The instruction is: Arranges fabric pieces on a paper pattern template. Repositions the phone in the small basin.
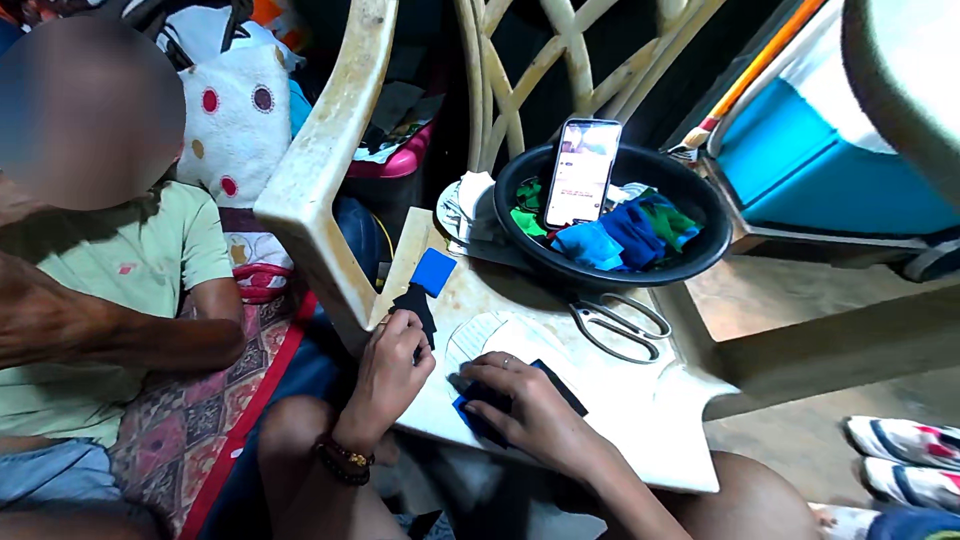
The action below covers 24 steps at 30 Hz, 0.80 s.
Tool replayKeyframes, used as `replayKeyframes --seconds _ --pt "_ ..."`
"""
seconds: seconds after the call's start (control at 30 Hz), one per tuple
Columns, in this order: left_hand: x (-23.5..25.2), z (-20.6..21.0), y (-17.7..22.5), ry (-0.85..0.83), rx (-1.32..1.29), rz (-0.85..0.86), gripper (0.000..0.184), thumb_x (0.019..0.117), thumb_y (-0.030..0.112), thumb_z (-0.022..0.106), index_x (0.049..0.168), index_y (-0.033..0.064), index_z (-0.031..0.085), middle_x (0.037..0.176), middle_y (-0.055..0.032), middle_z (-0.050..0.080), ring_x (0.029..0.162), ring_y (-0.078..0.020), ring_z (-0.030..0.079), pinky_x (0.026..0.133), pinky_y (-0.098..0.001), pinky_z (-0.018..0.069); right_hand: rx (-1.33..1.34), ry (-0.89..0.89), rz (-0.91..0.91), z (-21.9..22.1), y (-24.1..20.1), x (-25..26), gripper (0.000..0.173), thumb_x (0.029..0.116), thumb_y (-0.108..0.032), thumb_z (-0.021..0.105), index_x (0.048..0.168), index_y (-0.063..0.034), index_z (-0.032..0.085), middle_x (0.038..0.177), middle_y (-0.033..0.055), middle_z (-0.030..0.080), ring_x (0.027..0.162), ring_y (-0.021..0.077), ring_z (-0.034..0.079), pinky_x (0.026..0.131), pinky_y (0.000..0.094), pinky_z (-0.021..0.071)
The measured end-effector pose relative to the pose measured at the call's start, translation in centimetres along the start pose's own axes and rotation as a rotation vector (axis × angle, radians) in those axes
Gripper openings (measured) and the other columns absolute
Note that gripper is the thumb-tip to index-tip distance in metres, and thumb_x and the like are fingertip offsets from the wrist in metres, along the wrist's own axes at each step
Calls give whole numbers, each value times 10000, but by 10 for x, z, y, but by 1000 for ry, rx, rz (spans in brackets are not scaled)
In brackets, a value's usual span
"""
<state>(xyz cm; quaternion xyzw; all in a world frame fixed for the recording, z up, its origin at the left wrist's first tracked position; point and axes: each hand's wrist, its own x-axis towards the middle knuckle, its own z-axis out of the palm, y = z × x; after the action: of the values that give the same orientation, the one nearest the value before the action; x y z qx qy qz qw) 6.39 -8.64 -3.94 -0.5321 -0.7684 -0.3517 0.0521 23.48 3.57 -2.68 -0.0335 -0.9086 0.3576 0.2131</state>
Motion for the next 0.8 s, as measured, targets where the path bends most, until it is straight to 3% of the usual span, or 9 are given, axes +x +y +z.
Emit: replayKeyframes --seconds 0.27,0.33,0.47,0.8 --pt "-1 -1 -3 -22 -46 -13 82 869 4 632 808 -31 674 1053 -203 675 970 -318 671 863 -416 547 -44 9 21 14 -1 23 167 840 -13 707 989 40 763 1028 201 720 971 371 668 868 424 543" --pt "-3 -1 -7 12 -110 -34 89 877 12 618 820 -27 675 1058 -192 675 957 -275 662 855 -366 540 -61 26 42 19 0 27 168 853 -7 691 998 39 763 1044 214 708 994 384 656 885 441 537" --pt "-3 -3 -12 72 -195 -40 98 871 20 598 826 -24 673 1038 -171 666 827 -122 603 724 -191 484 -115 53 46 28 2 36 194 898 -33 640 1034 12 772 1073 223 681 1020 386 635 905 449 524" --pt "-5 -9 -21 83 -454 -179 132 897 25 572 859 -58 667 1097 -145 643 845 -15 576 723 -126 469 -150 38 44 33 3 43 202 907 -57 636 1037 -12 784 1071 239 670 997 407 633 858 500 528"
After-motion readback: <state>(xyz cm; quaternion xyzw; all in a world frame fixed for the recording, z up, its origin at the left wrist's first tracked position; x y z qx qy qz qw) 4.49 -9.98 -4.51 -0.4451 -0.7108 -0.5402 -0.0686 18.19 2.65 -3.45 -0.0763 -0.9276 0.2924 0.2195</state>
